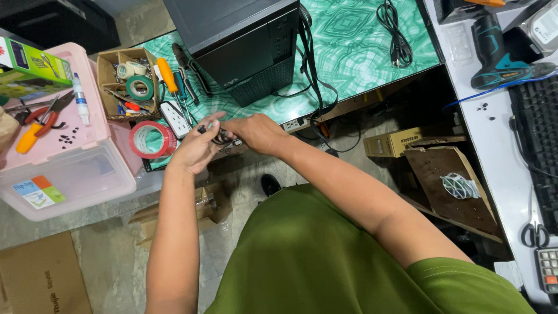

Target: The person works on a desktop computer tower on a workbench. They use a screwdriver to unscrew and open the case, reach inside to adjust internal components and cables, handle and strip a red cable with pliers, and finally mount a storage drive into the case.

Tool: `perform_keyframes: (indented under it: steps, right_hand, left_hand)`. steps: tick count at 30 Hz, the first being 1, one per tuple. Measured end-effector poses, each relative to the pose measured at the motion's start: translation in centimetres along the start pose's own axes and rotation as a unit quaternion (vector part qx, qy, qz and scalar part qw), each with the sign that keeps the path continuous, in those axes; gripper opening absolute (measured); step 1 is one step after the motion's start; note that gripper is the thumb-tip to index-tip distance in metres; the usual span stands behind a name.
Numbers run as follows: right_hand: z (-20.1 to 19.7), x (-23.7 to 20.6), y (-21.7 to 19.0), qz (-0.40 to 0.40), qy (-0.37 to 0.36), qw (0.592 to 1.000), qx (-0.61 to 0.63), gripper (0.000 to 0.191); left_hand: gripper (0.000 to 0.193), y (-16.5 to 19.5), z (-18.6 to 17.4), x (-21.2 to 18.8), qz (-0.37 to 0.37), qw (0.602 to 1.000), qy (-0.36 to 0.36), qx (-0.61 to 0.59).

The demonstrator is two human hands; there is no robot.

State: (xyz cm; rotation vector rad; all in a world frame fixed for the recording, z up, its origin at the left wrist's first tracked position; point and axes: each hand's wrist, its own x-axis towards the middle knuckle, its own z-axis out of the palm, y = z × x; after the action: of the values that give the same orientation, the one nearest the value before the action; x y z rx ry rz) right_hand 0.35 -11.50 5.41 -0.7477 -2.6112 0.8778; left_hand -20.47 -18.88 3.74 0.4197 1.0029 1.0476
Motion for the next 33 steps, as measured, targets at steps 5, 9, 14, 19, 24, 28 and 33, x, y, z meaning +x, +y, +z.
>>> perform_keyframes:
  steps: [5,9,14,19,24,28,33]
  right_hand:
    - [0.0,-0.3,0.4,-0.055,0.069,0.996,0.033,0.041]
    - [0.4,-0.3,-0.2,0.004,0.131,0.989,0.072,0.064]
    - [2.0,0.6,-0.6,0.183,0.092,0.858,0.471,0.071]
    - [2.6,0.3,1.5,0.307,-0.048,0.662,0.682,0.050]
    - [3.1,-0.1,3.5,0.377,-0.047,0.632,0.676,0.041]
    - [3.5,-0.7,4.1,0.395,-0.074,0.671,0.623,0.036]
    - [3.5,-1.6,3.8,0.421,-0.098,0.687,0.585,0.039]
  left_hand:
    - [0.048,-0.7,-0.1,0.1,-0.011,0.999,-0.026,-0.023]
    - [0.042,-2.0,0.6,1.3,0.140,0.990,-0.020,-0.028]
    - [0.034,-3.5,0.7,3.1,0.257,0.947,0.127,0.147]
    - [0.032,-5.5,1.5,3.5,0.322,0.879,0.171,0.307]
    - [0.054,-6.2,2.3,2.8,0.212,0.912,0.193,0.293]
    - [0.055,-6.5,1.5,2.4,0.190,0.936,0.196,0.224]
    - [0.051,-6.2,-1.0,3.6,0.191,0.937,0.215,0.200]
